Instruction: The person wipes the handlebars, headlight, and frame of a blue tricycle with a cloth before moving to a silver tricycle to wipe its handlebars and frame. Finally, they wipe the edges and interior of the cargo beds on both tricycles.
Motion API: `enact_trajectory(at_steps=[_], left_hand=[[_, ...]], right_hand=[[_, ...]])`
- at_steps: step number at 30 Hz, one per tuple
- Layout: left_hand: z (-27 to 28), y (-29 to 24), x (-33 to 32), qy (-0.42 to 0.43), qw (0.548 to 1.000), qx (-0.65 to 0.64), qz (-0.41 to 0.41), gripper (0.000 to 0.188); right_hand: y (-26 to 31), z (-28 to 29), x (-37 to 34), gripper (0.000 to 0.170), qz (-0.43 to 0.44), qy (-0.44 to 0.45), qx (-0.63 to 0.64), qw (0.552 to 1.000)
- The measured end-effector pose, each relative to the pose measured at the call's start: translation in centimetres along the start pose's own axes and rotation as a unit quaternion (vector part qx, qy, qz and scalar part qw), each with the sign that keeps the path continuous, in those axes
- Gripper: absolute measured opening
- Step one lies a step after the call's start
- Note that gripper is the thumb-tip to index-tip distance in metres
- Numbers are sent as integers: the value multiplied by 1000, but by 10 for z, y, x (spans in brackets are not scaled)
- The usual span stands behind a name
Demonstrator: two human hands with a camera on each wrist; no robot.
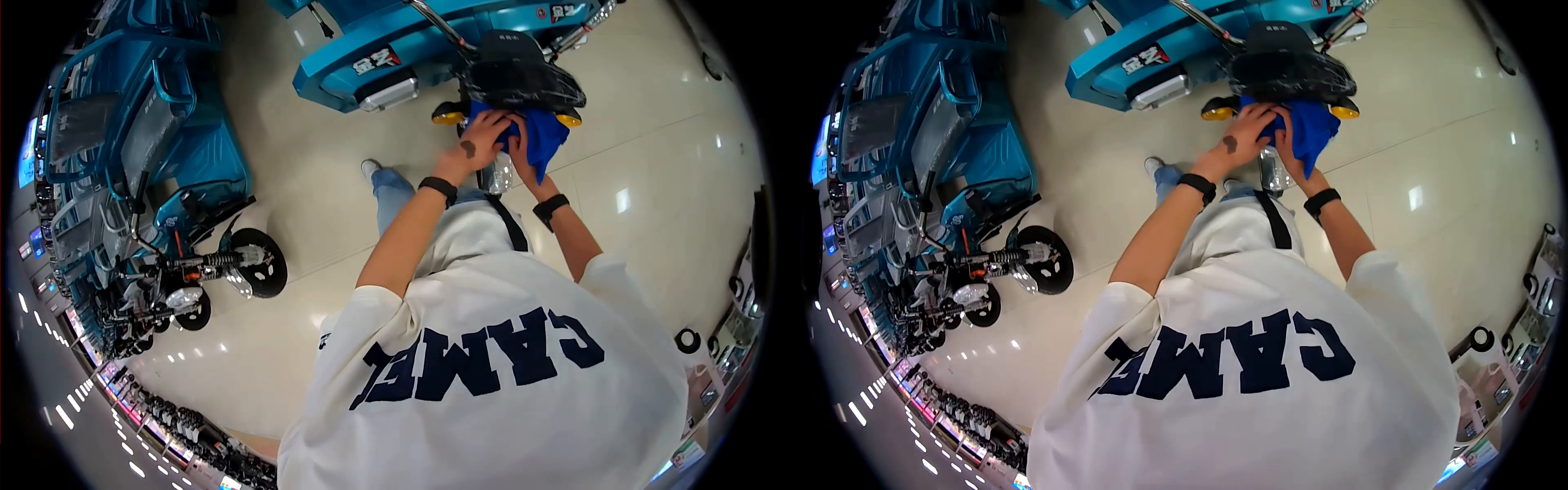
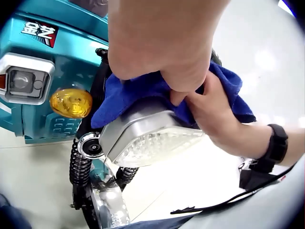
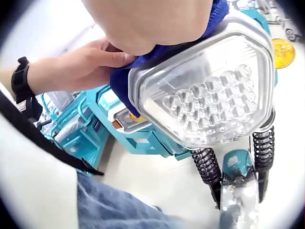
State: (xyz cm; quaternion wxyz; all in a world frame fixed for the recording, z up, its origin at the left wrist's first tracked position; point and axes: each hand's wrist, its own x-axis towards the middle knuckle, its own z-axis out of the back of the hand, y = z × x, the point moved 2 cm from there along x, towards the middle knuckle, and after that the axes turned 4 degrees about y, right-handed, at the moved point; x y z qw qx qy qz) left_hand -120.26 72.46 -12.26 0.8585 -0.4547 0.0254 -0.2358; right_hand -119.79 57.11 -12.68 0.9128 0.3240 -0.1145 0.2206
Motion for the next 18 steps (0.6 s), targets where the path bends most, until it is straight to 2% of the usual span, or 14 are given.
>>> enact_trajectory(at_steps=[2, 3, 4, 6, 7, 8, 10, 11, 12, 14, 16, 17, 18], left_hand=[[10, 6, -1, 32, 998, -62, 0, 56], [14, 11, -3, 19, 998, -60, -8, 46], [18, 16, -9, 17, 998, -67, -8, 46], [32, 34, -4, 81, 988, -129, -14, 37], [37, 47, -3, 128, 983, -130, -5, 34], [50, 53, -5, 110, 985, -134, -7, 34], [73, 73, -21, 267, 938, -171, 138, 33], [85, 89, -29, 251, 941, -179, 137, 33], [96, 107, -39, 218, 952, -176, 122, 36], [112, 128, -66, 171, 960, -189, 114, 39], [143, 150, -88, 100, 974, -178, 99, 53], [161, 149, -96, 95, 973, -181, 103, 53], [184, 138, -105, 84, 971, -174, 140, 55]], right_hand=[[19, -1, 5, 47, -22, -11, -50, 998], [20, -10, -2, 47, -24, -6, -54, 998], [18, -17, -7, 47, -80, 4, -18, 997], [-4, -43, -8, 44, -163, -4, 93, 982], [12, -41, 1, 41, -167, 9, 98, 981], [33, -42, 10, 38, -167, 27, 104, 980], [68, -55, 29, 34, -191, 75, 134, 970], [86, -62, 42, 35, -215, 109, 149, 959], [95, -74, 53, 35, -177, 102, 202, 958], [110, -91, 70, 35, -171, 149, 198, 954], [143, -103, 96, 32, -148, 166, 219, 950], [161, -109, 113, 32, -122, 162, 228, 952], [179, -112, 125, 32, -102, 157, 237, 953]])
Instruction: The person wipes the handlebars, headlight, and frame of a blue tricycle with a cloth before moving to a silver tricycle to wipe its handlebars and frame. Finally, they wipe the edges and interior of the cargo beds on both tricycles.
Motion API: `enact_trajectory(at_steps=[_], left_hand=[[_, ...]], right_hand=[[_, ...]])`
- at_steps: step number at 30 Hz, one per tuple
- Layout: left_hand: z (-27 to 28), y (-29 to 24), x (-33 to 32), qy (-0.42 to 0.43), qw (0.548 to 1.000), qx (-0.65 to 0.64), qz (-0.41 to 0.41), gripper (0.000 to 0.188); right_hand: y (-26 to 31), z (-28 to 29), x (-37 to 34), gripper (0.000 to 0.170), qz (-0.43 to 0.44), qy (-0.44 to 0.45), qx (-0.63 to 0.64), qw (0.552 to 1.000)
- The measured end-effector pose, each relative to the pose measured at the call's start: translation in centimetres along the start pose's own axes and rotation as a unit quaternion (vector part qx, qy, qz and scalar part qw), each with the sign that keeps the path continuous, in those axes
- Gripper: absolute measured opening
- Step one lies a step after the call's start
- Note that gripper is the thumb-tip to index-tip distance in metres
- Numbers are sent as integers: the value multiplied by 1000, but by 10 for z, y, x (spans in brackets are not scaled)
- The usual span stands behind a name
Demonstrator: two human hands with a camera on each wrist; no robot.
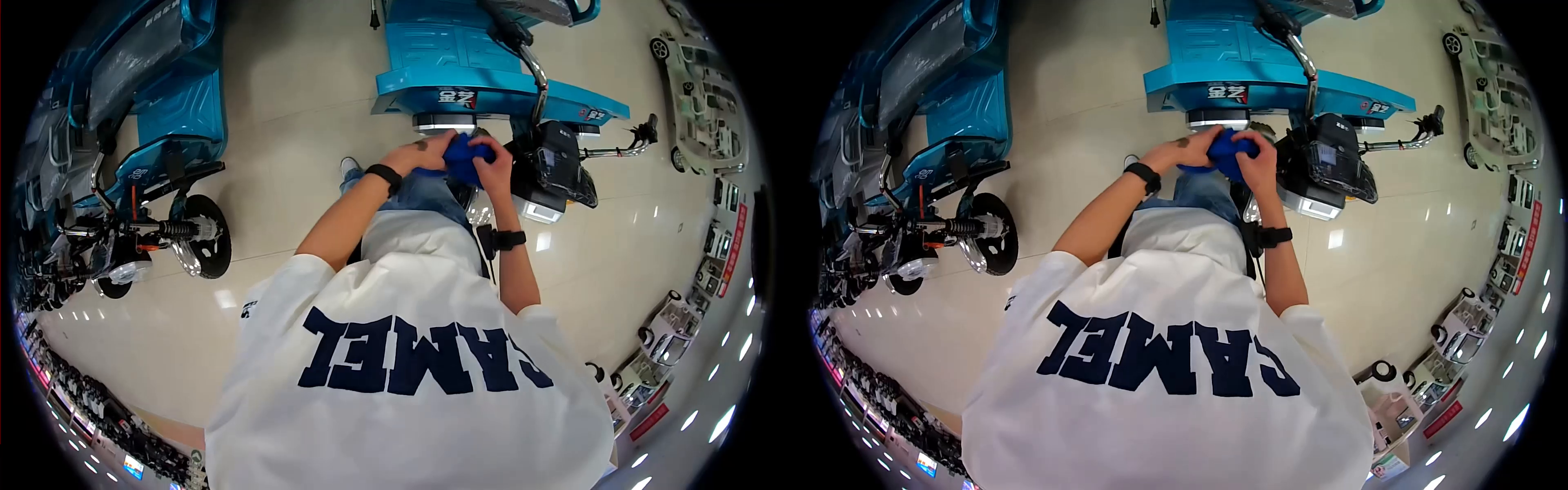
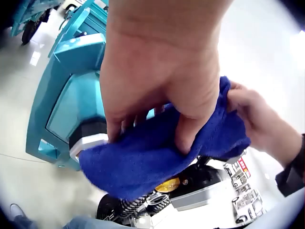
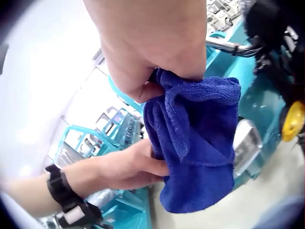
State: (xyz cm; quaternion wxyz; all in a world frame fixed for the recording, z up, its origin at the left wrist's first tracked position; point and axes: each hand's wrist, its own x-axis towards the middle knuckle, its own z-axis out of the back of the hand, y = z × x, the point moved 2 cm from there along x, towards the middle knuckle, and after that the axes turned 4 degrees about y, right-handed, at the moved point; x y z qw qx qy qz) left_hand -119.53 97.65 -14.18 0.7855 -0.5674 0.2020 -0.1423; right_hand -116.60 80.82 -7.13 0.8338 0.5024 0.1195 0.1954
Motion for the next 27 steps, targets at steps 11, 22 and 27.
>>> enact_trajectory(at_steps=[11, 22, 27], left_hand=[[139, 13, -26, -320, 942, 100, 2, 46], [88, -24, 80, -147, 909, 389, -17, 70], [77, -27, 111, -140, 918, 370, -39, 67]], right_hand=[[42, -89, 133, 47, 183, 16, -201, 962], [-40, 8, 146, 41, 106, -82, -182, 974], [-59, 17, 146, 40, 26, -189, -205, 960]])
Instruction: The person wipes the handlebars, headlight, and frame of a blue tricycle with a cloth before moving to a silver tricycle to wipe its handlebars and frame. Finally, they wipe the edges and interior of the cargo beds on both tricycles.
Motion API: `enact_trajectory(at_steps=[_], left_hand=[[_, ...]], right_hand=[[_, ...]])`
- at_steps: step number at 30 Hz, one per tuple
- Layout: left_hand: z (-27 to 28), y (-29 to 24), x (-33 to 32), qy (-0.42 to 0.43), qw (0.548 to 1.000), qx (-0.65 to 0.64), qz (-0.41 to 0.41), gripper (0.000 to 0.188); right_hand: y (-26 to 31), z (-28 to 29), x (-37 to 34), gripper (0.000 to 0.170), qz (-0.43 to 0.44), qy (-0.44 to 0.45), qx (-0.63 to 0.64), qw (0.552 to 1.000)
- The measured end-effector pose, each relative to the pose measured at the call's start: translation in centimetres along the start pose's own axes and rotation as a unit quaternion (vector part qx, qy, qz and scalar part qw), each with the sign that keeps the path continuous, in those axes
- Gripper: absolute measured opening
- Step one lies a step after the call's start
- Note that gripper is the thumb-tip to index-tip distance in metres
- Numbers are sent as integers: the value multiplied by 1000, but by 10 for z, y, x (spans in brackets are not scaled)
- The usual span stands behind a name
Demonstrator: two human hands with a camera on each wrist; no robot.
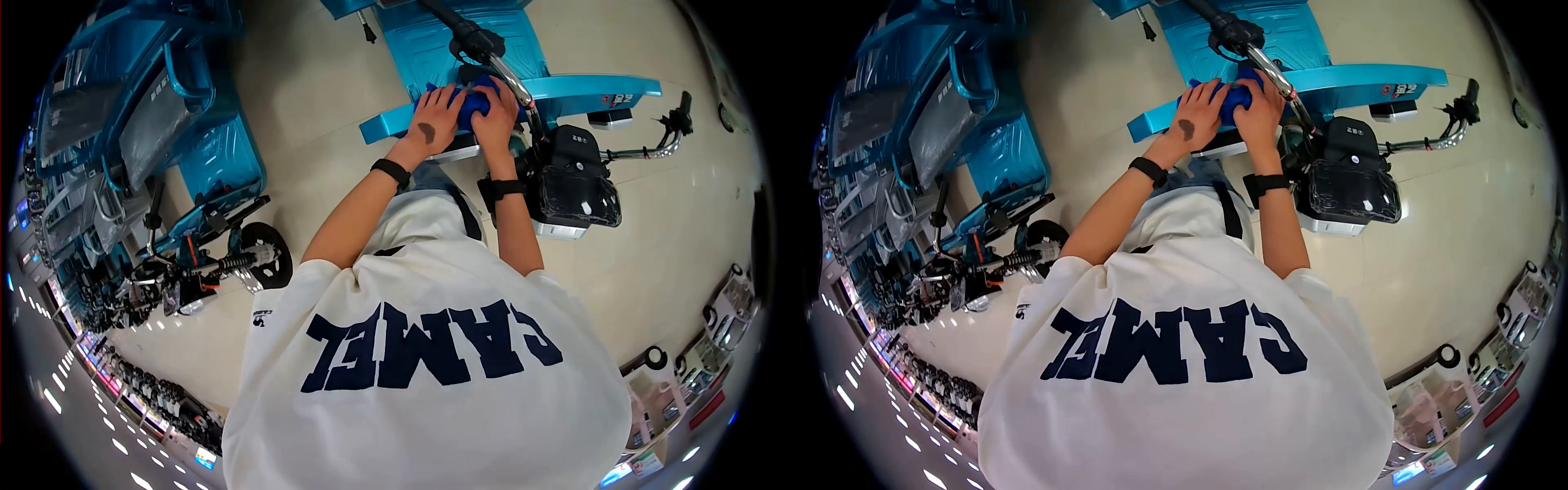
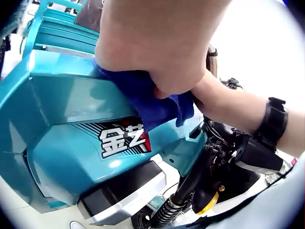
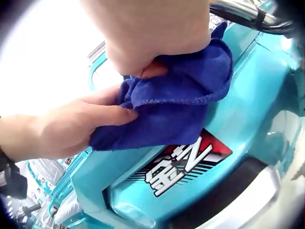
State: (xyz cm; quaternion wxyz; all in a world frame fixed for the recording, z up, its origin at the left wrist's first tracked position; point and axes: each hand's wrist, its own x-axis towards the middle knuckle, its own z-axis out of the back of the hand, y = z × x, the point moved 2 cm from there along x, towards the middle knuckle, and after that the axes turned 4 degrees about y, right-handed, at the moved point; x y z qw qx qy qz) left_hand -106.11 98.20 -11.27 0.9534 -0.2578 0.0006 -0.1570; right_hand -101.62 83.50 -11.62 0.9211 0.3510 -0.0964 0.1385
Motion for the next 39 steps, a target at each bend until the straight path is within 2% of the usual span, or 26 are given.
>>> enact_trajectory(at_steps=[4, 8, 10, 13, 15, 17, 18, 20, 21, 23, 26, 27, 29, 31, 33, 35, 37, 39], left_hand=[[9, 7, -12, -5, 1000, -11, 24, 64], [15, 19, -29, -13, 999, -18, 49, 62], [15, 32, -41, 1, 999, -28, 44, 64], [31, 49, -68, -19, 1000, -12, 9, 65], [33, 67, -94, -37, 999, -28, 16, 67], [36, 85, -117, -82, 996, -19, 23, 55], [44, 93, -127, -96, 995, -21, 30, 55], [58, 116, -148, 83, 987, -114, 81, 40], [67, 127, -161, 63, 987, -110, 96, 40], [69, 146, -189, 112, 982, -132, 70, 28], [77, 180, -232, 83, 980, -143, 113, 27], [80, 191, -247, 109, 973, -143, 145, 27], [109, 206, -281, 141, 948, -178, 223, 28], [108, 235, -314, 92, 946, -213, 227, 28], [148, 250, -352, 43, 935, -232, 266, 29], [178, 271, -392, -2, 919, -250, 304, 29], [198, 297, -428, -147, 926, -200, 283, 27], [245, 302, -464, -191, 916, -174, 307, 28]], right_hand=[[6, -9, -2, 40, -3, -37, -3, 999], [23, -22, -8, 38, 50, 8, -5, 999], [37, -31, -12, 38, 74, 25, -3, 997], [63, -44, -20, 37, 97, 54, 4, 994], [82, -58, -29, 35, 124, 78, 10, 989], [109, -75, -40, 36, 151, 82, -6, 985], [124, -84, -44, 36, 153, 101, -16, 983], [151, -103, -48, 39, 197, 152, -64, 967], [165, -111, -50, 39, 238, 173, -125, 948], [172, -139, -54, 35, 302, 220, -165, 913], [188, -184, -69, 29, 252, 341, -186, 886], [198, -196, -77, 29, 277, 343, -181, 879], [217, -230, -83, 31, 193, 475, -97, 853], [264, -249, -85, 34, 234, 481, -73, 842], [310, -263, -88, 37, 265, 488, -51, 830], [359, -287, -84, 39, 292, 508, 31, 810], [425, -296, -80, 37, 319, 518, 39, 793], [478, -316, -76, 36, 381, 480, 116, 781]])
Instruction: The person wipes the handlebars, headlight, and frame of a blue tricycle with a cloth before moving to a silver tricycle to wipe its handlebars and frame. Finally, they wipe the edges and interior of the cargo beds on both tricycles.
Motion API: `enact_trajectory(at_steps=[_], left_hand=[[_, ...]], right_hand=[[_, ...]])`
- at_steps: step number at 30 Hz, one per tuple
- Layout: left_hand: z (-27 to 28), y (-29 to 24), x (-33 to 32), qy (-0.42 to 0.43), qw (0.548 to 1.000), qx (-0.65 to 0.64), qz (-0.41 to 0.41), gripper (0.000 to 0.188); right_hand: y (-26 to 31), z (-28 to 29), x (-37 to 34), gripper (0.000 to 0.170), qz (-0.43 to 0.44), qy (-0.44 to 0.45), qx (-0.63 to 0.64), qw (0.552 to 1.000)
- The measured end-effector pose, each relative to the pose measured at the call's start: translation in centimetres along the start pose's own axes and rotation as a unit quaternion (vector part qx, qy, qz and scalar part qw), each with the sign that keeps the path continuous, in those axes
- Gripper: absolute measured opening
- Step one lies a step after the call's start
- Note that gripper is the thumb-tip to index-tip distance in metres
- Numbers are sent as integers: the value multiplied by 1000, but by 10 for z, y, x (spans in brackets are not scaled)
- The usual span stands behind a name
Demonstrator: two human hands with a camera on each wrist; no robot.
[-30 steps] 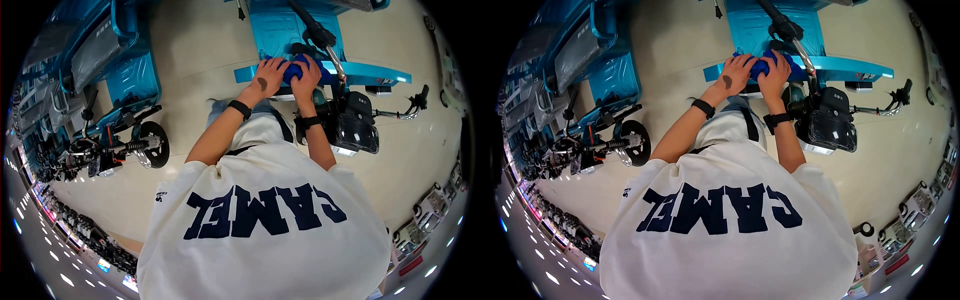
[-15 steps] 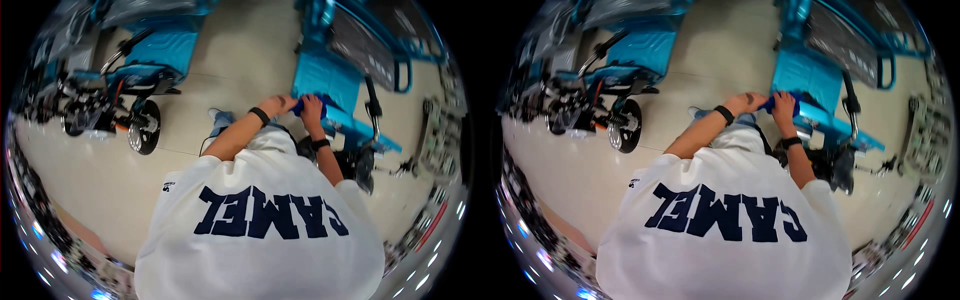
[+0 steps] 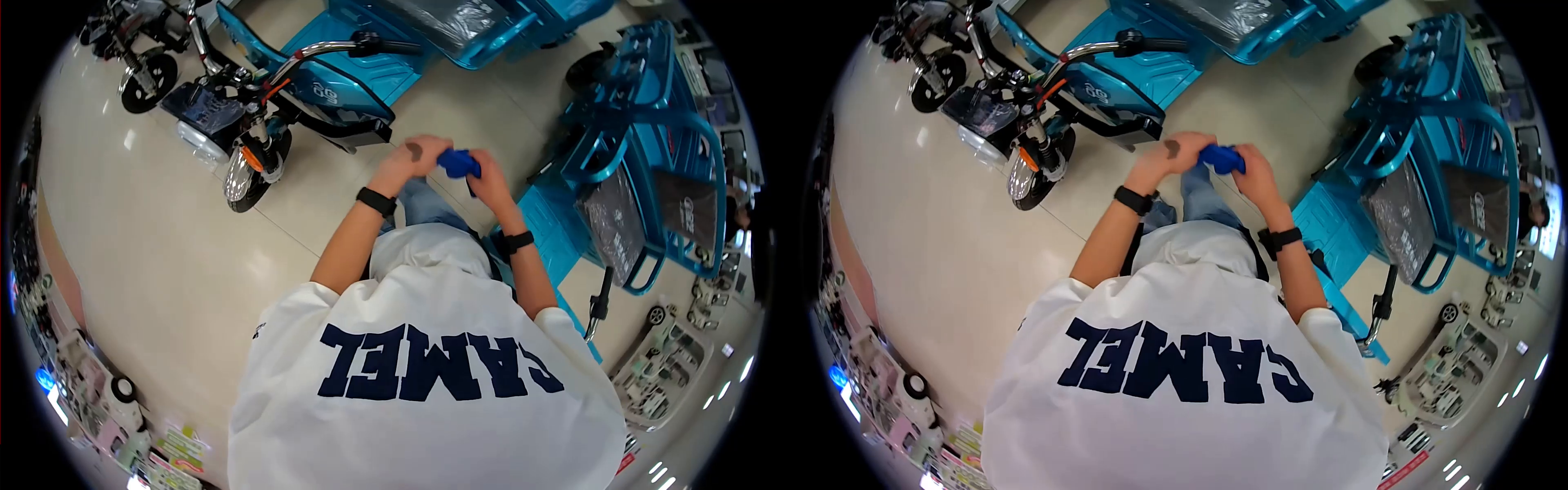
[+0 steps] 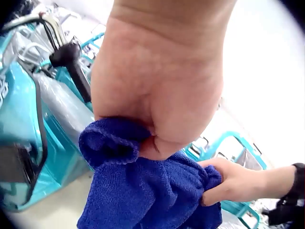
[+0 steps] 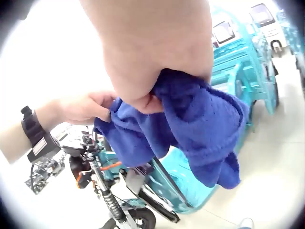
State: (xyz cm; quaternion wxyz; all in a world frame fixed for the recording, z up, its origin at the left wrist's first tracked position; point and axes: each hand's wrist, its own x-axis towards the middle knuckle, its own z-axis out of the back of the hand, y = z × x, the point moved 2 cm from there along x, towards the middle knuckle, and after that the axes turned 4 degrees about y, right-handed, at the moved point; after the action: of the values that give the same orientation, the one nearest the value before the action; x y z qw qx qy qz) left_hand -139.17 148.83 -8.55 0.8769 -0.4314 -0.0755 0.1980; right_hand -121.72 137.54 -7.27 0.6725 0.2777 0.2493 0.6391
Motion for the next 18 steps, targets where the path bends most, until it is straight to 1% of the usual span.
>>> enact_trajectory(at_steps=[1, 2, 3, 4, 6, 8, 9, 10, 12, 13, 14, 15, 16, 17, 18], left_hand=[[32, -3, -5, -47, 999, 20, 6, 30], [56, -4, -12, -136, 990, 28, -33, 30], [79, -7, -19, -222, 972, 41, -70, 31], [106, -17, -25, -255, 961, 80, -71, 33], [160, -39, -31, -260, 944, 199, -40, 41], [188, -33, -33, -372, 879, 293, -61, 44], [196, -23, -35, -395, 857, 328, -34, 45], [204, -11, -39, -377, 862, 337, 18, 47], [212, 32, -46, -359, 865, 342, 71, 52], [210, 49, -52, -353, 869, 329, 107, 57], [207, 65, -58, -347, 873, 312, 143, 61], [204, 74, -61, -340, 873, 305, 169, 65], [196, 83, -58, -336, 875, 303, 175, 65], [192, 84, -55, -352, 865, 295, 202, 67], [190, 85, -51, -369, 854, 287, 230, 69]], right_hand=[[12, 2, 25, 36, 6, 11, 1, 1000], [28, 7, 50, 35, 58, -29, -2, 998], [44, 10, 75, 34, 109, -70, -1, 992], [59, 13, 100, 34, 117, -62, 9, 991], [88, 19, 144, 32, 197, -136, -16, 971], [106, 13, 183, 33, 227, -128, 12, 965], [113, 8, 202, 35, 246, -125, 26, 961], [109, -6, 220, 35, 249, -126, 37, 960], [89, -53, 251, 42, 249, -47, 0, 967], [84, -67, 258, 51, 244, -30, -44, 968], [80, -68, 265, 51, 240, -30, -39, 970], [74, -69, 270, 54, 223, -9, 9, 975], [68, -69, 274, 57, 206, 15, 57, 977], [62, -69, 278, 65, 176, 25, 75, 981], [57, -68, 282, 65, 174, 34, 78, 981]])
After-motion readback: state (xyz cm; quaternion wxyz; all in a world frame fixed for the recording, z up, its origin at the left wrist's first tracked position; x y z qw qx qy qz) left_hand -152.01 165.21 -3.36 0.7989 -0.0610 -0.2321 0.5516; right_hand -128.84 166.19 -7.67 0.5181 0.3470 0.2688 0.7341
